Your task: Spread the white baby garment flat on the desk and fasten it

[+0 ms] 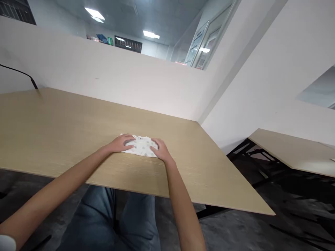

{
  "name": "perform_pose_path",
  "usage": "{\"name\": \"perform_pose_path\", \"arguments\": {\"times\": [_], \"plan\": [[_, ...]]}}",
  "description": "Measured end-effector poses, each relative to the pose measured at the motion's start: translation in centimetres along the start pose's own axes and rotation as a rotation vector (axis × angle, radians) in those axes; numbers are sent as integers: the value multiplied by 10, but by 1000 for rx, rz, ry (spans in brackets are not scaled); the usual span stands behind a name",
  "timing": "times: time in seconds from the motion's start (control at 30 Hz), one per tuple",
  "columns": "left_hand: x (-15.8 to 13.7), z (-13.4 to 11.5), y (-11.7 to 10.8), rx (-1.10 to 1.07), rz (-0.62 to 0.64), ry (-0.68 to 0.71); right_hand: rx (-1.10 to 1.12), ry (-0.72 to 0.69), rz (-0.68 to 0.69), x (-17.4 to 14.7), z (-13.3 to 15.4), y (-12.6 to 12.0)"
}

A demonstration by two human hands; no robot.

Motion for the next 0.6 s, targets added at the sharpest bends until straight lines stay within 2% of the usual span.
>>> {"name": "perform_pose_path", "arguments": {"times": [0.4,0.5,0.6], "plan": [[-3,-9,4,-41,124,-30,-74,30,171,-5,22,9],[-2,-22,2,-20,160,-35,-113,33,238,-13,29,9],[-9,-45,-1,17,237,-53,-125,80,314,-28,46,6]]}}
Point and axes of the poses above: each hand's wrist, its own x-axis towards the middle knuckle, its own y-axis out of the palm, z = x × y, the point moved 5 cm from there along x, towards the middle knuckle, and after that the axes turned 4 degrees about -x, right-handed, at the moved point
